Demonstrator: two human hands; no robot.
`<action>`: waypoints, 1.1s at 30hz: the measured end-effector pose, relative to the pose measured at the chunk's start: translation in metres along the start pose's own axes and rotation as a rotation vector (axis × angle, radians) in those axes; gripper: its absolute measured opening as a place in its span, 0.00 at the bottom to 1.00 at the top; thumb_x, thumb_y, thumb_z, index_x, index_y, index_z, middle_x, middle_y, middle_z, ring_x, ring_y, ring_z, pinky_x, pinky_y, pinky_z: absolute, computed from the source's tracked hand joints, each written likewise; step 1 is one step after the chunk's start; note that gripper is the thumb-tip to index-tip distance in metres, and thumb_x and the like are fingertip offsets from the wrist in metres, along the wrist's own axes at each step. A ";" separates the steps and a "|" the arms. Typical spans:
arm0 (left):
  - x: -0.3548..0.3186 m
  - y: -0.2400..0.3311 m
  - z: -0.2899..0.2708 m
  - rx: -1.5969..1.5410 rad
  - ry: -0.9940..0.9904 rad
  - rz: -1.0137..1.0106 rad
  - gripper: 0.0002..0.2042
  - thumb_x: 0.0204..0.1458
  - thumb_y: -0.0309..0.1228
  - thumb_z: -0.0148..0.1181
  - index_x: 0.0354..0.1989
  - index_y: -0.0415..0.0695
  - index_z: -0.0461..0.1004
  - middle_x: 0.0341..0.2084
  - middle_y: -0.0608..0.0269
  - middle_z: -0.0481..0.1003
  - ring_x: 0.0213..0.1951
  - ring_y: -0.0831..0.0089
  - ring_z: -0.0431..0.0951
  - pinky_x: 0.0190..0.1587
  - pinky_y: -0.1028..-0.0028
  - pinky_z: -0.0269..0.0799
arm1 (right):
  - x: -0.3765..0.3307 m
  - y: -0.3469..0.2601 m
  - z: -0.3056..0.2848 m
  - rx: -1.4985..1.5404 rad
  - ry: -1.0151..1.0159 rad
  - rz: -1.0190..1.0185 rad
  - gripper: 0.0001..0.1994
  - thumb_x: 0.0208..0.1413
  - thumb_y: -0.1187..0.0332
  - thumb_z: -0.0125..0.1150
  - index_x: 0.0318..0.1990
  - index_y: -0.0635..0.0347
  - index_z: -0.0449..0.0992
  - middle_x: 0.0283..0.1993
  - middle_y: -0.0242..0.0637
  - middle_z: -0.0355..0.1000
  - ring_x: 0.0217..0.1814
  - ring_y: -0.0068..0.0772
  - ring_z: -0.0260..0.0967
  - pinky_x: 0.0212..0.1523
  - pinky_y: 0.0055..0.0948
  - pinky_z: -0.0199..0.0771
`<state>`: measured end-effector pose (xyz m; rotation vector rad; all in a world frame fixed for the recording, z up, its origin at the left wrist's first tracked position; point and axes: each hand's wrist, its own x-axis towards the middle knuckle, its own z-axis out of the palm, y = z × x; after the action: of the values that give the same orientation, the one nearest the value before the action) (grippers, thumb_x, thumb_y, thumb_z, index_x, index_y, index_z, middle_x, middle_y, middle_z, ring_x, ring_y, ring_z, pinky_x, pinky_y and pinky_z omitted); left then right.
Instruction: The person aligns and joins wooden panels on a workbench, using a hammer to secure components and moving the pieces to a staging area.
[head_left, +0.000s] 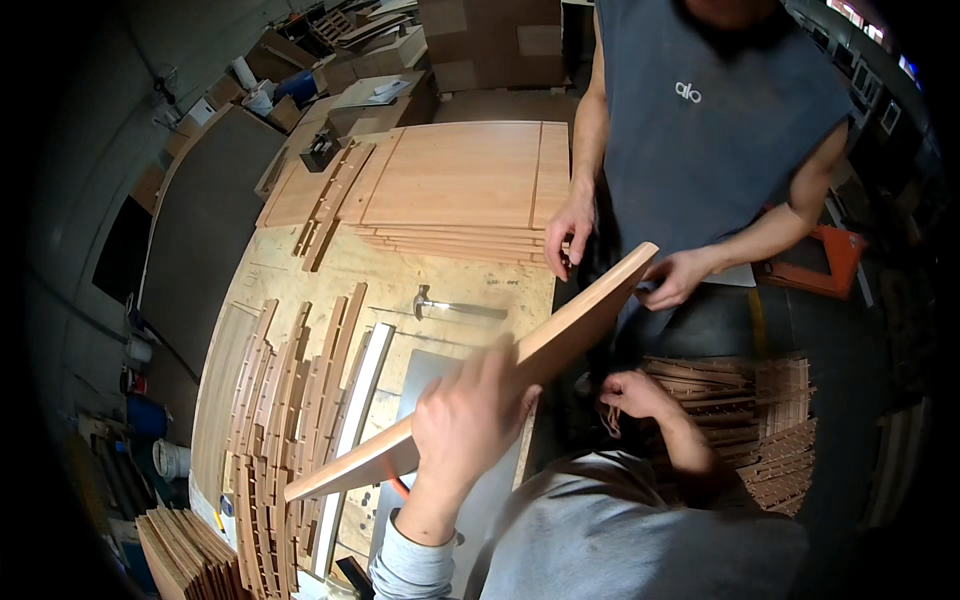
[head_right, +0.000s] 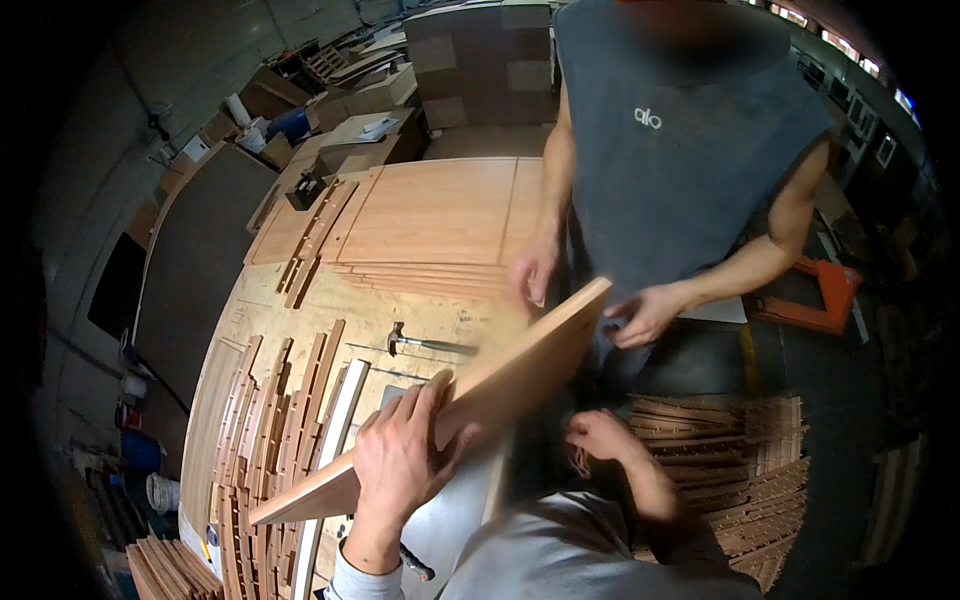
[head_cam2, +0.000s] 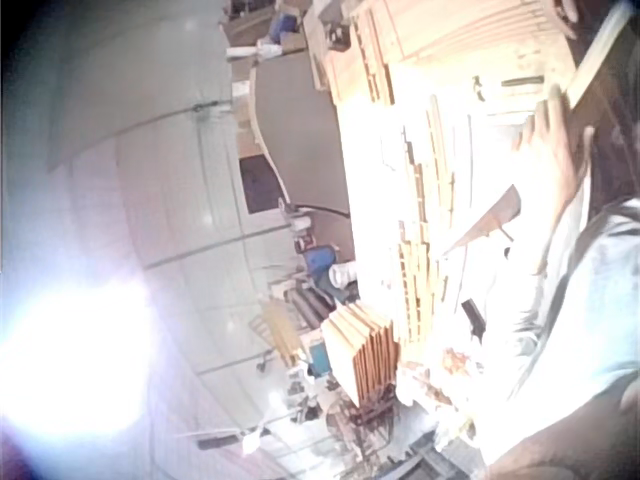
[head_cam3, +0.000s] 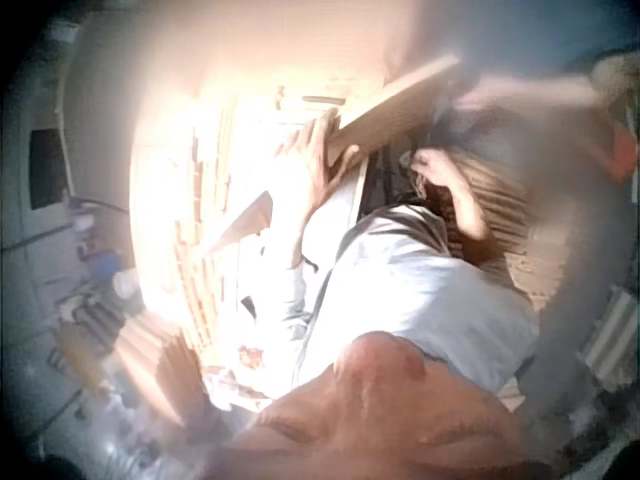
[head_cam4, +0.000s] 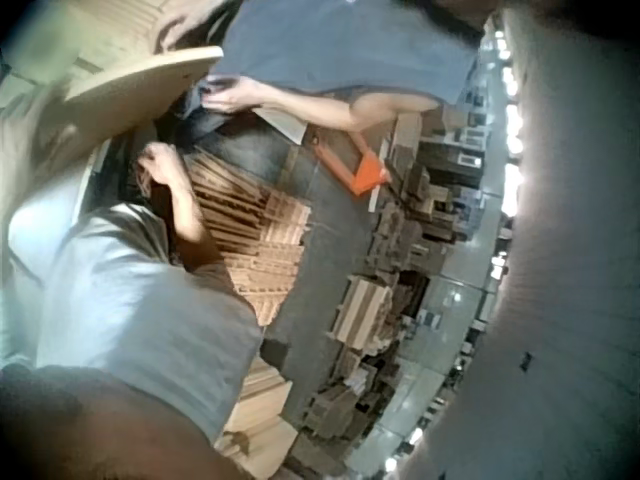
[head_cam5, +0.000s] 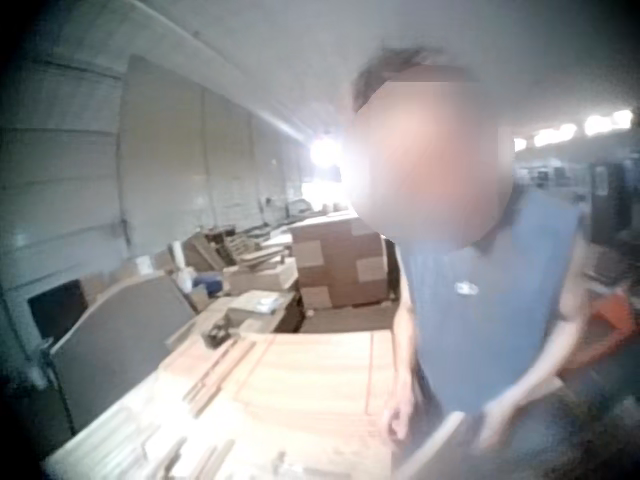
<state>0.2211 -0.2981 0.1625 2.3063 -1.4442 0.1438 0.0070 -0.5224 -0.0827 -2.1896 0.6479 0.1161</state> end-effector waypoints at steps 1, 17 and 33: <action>0.001 0.002 -0.009 -0.058 -0.092 -0.003 0.32 0.52 0.51 0.69 0.63 0.50 0.72 0.44 0.61 0.79 0.43 0.58 0.81 0.43 0.63 0.78 | -0.003 -0.033 -0.022 0.097 -0.062 0.011 0.09 0.56 0.65 0.69 0.39 0.60 0.82 0.35 0.42 0.82 0.36 0.39 0.81 0.39 0.36 0.79; -0.022 -0.032 -0.020 -0.568 0.024 -0.024 0.12 0.57 0.29 0.59 0.48 0.44 0.75 0.42 0.50 0.78 0.47 0.48 0.79 0.47 0.57 0.75 | -0.009 -0.295 -0.095 0.104 0.075 -0.949 0.28 0.46 0.63 0.80 0.56 0.58 0.79 0.57 0.42 0.76 0.58 0.39 0.75 0.60 0.36 0.73; -0.336 -0.076 -0.037 -1.133 -0.103 -0.824 0.04 0.65 0.26 0.48 0.38 0.40 0.67 0.24 0.67 0.68 0.22 0.78 0.73 0.26 0.73 0.74 | 0.034 -0.252 -0.049 -0.411 0.376 -0.622 0.18 0.70 0.55 0.52 0.48 0.61 0.81 0.41 0.54 0.78 0.45 0.58 0.76 0.46 0.43 0.73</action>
<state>0.1398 0.0264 0.0737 1.6873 -0.2767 -0.8126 0.1530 -0.4414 0.1150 -2.7405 0.1110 -0.5409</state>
